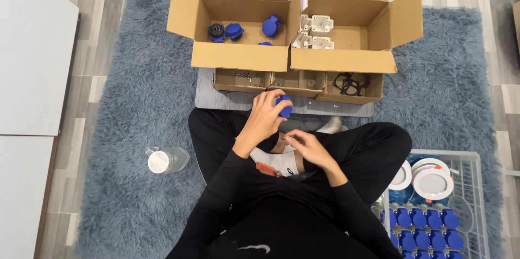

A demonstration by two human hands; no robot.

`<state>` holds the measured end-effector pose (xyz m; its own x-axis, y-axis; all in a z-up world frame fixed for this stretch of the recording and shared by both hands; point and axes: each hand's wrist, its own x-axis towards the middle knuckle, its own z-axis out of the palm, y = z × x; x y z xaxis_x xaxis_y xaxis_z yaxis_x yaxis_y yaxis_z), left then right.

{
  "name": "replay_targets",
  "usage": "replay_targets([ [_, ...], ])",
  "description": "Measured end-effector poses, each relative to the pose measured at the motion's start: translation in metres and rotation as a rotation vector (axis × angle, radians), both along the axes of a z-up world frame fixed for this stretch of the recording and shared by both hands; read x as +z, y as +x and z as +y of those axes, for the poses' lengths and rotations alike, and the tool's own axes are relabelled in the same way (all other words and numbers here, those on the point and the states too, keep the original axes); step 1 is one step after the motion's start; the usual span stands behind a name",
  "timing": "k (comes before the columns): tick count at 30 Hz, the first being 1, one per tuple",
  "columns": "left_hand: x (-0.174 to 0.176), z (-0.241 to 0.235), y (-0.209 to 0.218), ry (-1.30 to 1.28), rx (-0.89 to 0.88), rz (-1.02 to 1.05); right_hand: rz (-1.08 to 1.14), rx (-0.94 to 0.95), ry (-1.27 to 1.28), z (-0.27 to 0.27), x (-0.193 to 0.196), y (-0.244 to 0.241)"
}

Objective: Assembling and inspecting electrical components using a screwdriver while sitting on the floor.

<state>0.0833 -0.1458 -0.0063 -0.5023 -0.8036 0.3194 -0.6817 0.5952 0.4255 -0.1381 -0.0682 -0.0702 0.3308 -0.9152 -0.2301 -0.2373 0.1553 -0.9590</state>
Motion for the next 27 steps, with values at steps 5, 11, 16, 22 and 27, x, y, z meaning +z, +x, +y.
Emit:
replay_targets([
  [5,0.001,-0.005,0.006,0.07,-0.024,0.066,-0.013,-0.036,0.035,-0.013,0.017,-0.006],
  [11,0.003,-0.008,0.005,0.082,-0.026,0.038,-0.011,-0.02,0.023,-0.026,0.022,-0.011],
  [16,-0.004,-0.011,0.003,-0.019,-0.017,0.001,0.003,0.041,-0.055,-0.031,0.011,-0.002],
  [22,-0.004,-0.015,0.004,-0.067,-0.025,0.063,0.342,0.411,-0.323,-0.017,-0.015,0.026],
  [27,0.02,-0.007,0.007,-0.004,-0.016,0.412,0.467,0.616,-0.385,0.006,-0.066,0.059],
])
